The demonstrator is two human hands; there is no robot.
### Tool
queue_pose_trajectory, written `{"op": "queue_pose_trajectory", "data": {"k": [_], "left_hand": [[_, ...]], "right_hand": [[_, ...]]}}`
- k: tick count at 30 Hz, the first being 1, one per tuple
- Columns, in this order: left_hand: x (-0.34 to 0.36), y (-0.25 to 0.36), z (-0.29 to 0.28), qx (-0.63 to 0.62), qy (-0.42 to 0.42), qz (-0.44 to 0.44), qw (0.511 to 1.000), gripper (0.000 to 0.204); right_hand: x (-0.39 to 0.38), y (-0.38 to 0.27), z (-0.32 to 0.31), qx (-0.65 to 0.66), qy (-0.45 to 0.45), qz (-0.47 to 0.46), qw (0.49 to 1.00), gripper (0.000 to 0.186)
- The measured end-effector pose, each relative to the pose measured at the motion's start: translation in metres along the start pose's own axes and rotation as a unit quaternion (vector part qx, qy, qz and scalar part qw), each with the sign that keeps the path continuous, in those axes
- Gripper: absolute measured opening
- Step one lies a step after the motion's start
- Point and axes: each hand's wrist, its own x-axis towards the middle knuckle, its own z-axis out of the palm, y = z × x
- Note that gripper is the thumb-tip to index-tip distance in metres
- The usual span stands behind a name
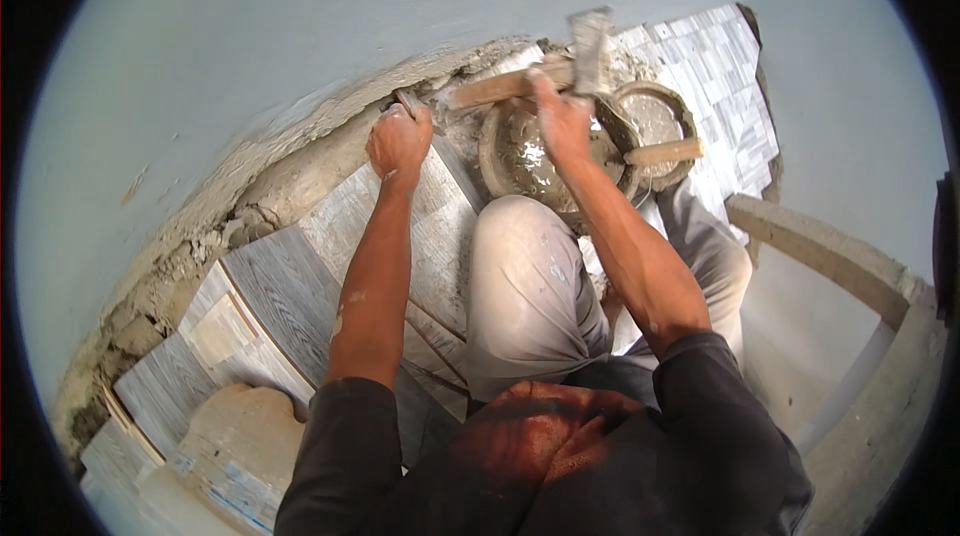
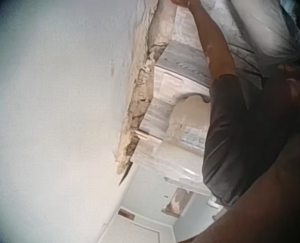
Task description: Applying mortar and tiles to a wall using a trowel and hammer.
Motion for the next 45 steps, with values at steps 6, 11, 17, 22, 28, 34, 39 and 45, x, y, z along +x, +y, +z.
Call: {"op": "queue_pose_trajectory", "data": {"k": [6,11,17,22,28,34,39,45], "left_hand": [[-0.002,-0.01,0.007,-0.067,0.068,0.013,0.995,0.044],[-0.001,-0.02,0.009,-0.132,0.131,0.003,0.982,0.038],[-0.006,-0.024,0.009,-0.259,0.185,0.036,0.948,0.034],[-0.015,-0.033,0.016,-0.295,0.183,0.06,0.936,0.03],[-0.039,-0.046,0.039,-0.281,0.204,0.122,0.93,0.031],[-0.064,-0.049,0.036,-0.343,0.247,0.028,0.906,0.028],[-0.122,-0.045,0.0,-0.475,0.229,-0.099,0.844,0.031],[-0.197,-0.054,-0.048,-0.705,0.138,-0.042,0.695,0.035]], "right_hand": [[-0.024,-0.1,-0.101,-0.063,0.055,0.108,0.991,0.044],[-0.065,-0.177,-0.186,-0.055,0.073,-0.033,0.995,0.046],[-0.103,-0.207,-0.256,-0.1,0.107,0.033,0.989,0.043],[-0.123,-0.204,-0.275,-0.122,0.093,0.046,0.987,0.041],[-0.132,-0.176,-0.281,-0.202,0.045,0.041,0.977,0.032],[-0.134,-0.146,-0.284,-0.391,-0.096,-0.019,0.915,0.027],[-0.138,-0.183,-0.232,-0.288,-0.166,-0.042,0.942,0.025],[-0.166,-0.243,-0.14,-0.323,-0.357,-0.032,0.876,0.041]]}}
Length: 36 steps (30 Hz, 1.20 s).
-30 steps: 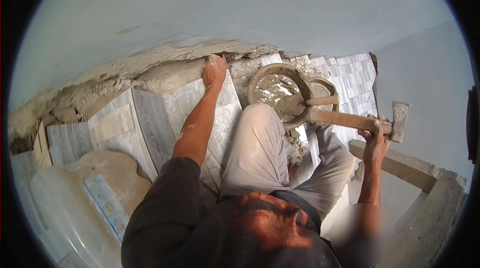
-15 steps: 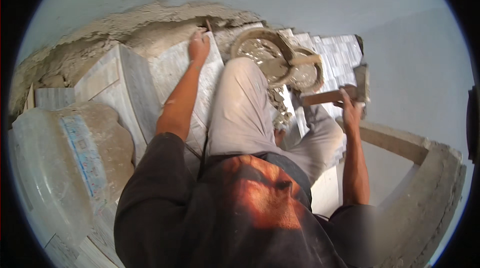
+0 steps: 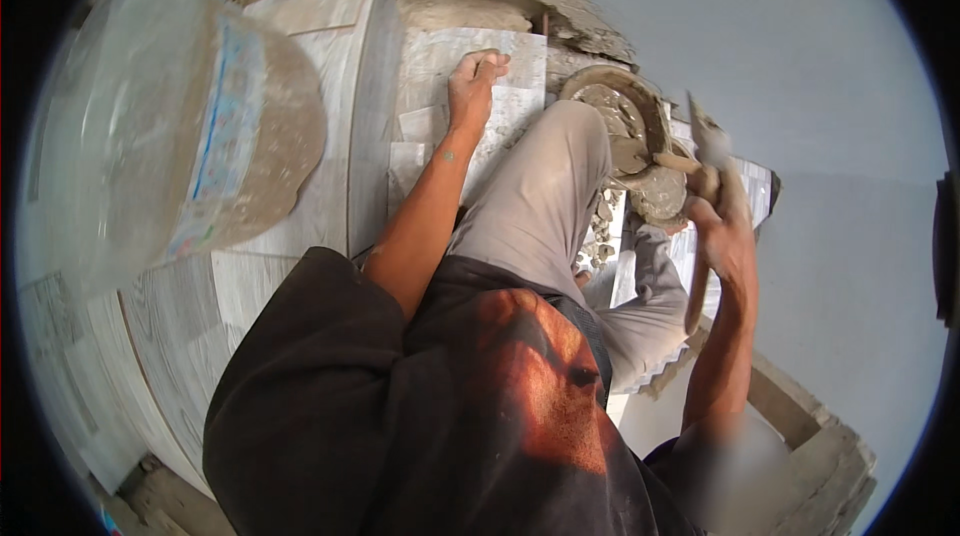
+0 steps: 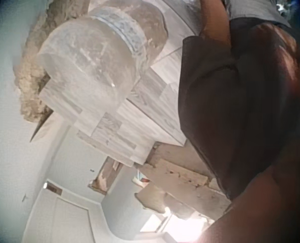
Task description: Applying mortar and tiles to a wall using a trowel and hammer.
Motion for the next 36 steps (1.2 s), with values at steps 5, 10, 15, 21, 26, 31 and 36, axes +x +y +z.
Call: {"op": "queue_pose_trajectory", "data": {"k": [5,10,15,21,26,31,36], "left_hand": [[-0.039,0.044,-0.027,-0.04,0.08,-0.09,0.992,0.038],[-0.062,0.061,-0.043,-0.061,0.15,-0.037,0.986,0.033],[-0.034,0.082,-0.059,0.059,0.081,0.039,0.994,0.033],[0.006,0.106,-0.034,0.2,-0.01,-0.02,0.979,0.031],[0.049,0.09,-0.013,0.353,-0.072,0.037,0.932,0.037],[0.071,0.034,-0.014,0.443,-0.11,0.012,0.89,0.04],[0.079,-0.032,-0.034,0.534,-0.136,0.053,0.833,0.04]], "right_hand": [[0.048,-0.031,0.079,-0.002,-0.179,0.021,0.984,0.039],[0.092,-0.003,0.185,-0.074,-0.234,-0.044,0.969,0.048],[0.119,0.036,0.276,0.028,-0.206,0.057,0.976,0.054],[0.114,0.067,0.327,-0.075,-0.091,0.006,0.993,0.034],[0.099,0.101,0.365,-0.112,-0.026,-0.073,0.991,0.032],[0.106,0.131,0.379,-0.177,-0.084,-0.205,0.959,0.02],[0.093,0.11,0.349,-0.206,-0.077,-0.366,0.904,0.013]]}}
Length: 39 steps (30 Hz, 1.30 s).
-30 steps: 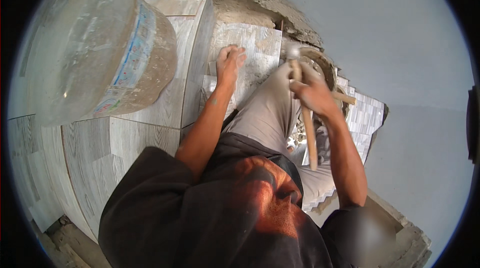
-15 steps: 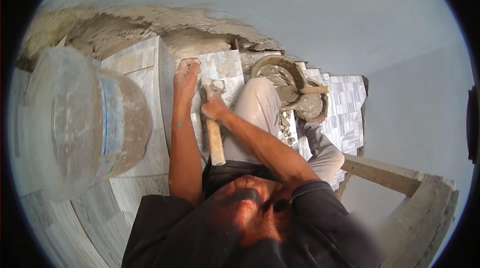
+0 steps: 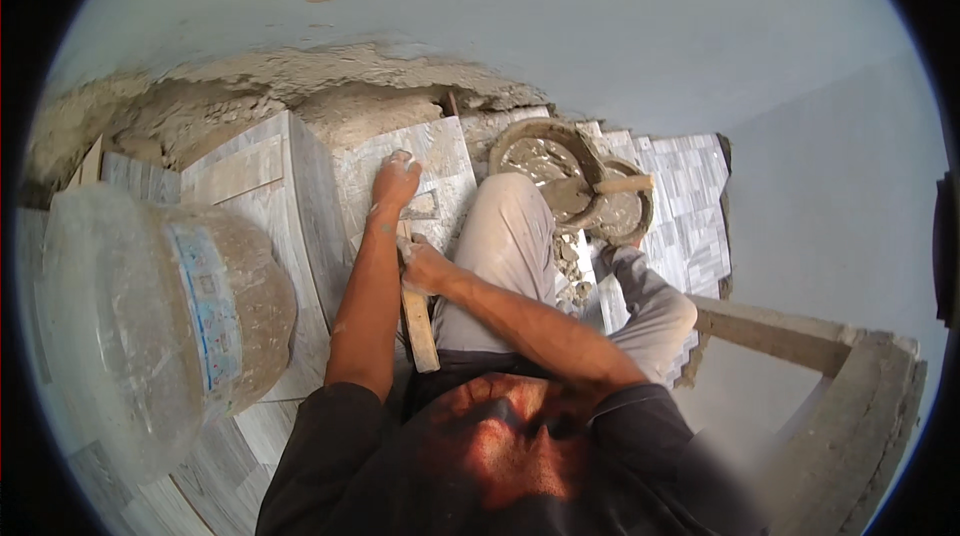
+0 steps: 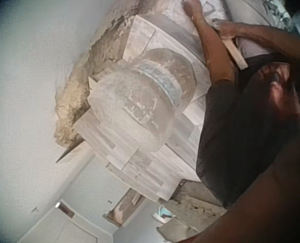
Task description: Applying mortar and tiles to a wall using a trowel and hammer.
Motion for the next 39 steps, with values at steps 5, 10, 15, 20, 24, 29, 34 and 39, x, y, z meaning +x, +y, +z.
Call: {"op": "queue_pose_trajectory", "data": {"k": [5,10,15,20,24,29,34,39], "left_hand": [[0.022,-0.026,0.016,0.057,0.028,0.07,0.996,0.034],[0.046,-0.014,0.014,0.14,0.072,0.073,0.985,0.028],[0.07,0.002,0.015,0.153,0.038,0.092,0.983,0.031],[0.071,0.012,0.018,0.188,0.054,0.098,0.976,0.034],[0.073,0.011,0.023,0.207,0.094,0.117,0.967,0.035],[0.078,0.005,0.029,0.22,0.132,0.188,0.948,0.033],[0.077,0.007,0.028,0.243,0.113,0.159,0.95,0.031],[0.077,0.009,0.027,0.245,0.123,0.172,0.946,0.032]], "right_hand": [[-0.034,0.011,-0.126,0.267,-0.038,0.063,0.961,0.037],[-0.08,0.112,-0.273,-0.075,0.018,0.177,0.981,0.035],[-0.132,0.194,-0.312,-0.236,-0.228,0.374,0.867,0.05],[-0.125,0.209,-0.297,-0.245,-0.387,0.405,0.791,0.042],[-0.114,0.178,-0.3,-0.265,-0.431,0.255,0.824,0.022],[-0.141,0.141,-0.312,-0.305,-0.362,0.329,0.818,0.036],[-0.183,0.129,-0.351,-0.109,-0.266,0.489,0.823,0.052],[-0.209,0.121,-0.404,0.061,-0.145,0.543,0.825,0.051]]}}
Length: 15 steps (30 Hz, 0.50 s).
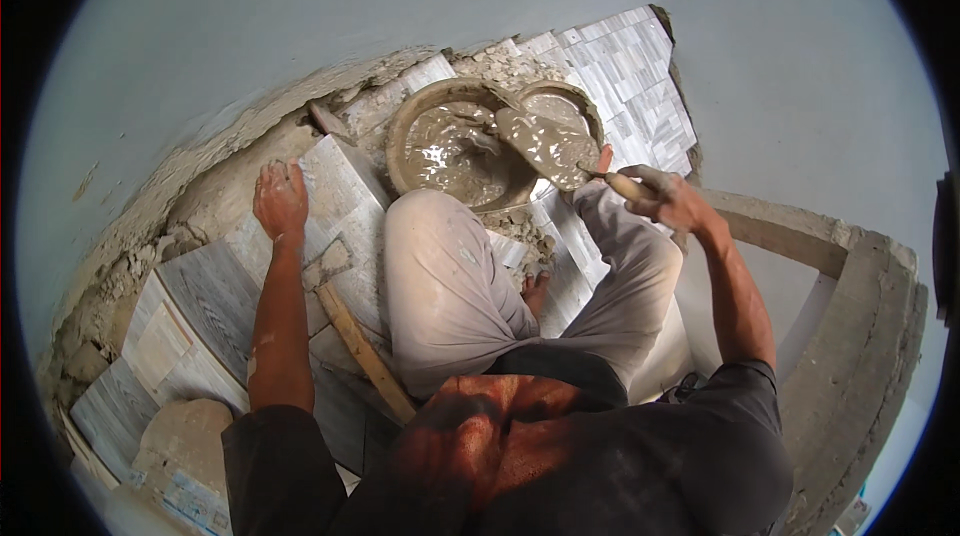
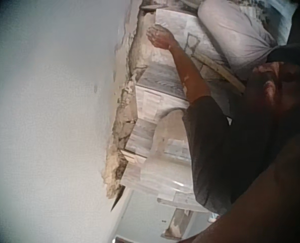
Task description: Applying mortar and tiles to a wall using a trowel and hammer.
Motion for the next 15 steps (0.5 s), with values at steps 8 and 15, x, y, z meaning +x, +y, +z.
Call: {"op": "queue_pose_trajectory", "data": {"k": [8,15], "left_hand": [[0.001,0.001,0.0,0.009,-0.035,-0.005,0.999,0.033],[0.001,0.004,0.0,-0.002,-0.024,-0.006,1.0,0.034]], "right_hand": [[0.033,0.075,-0.04,-0.124,0.055,0.055,0.989,0.041],[0.186,0.15,0.057,-0.315,-0.05,0.111,0.941,0.025]]}}
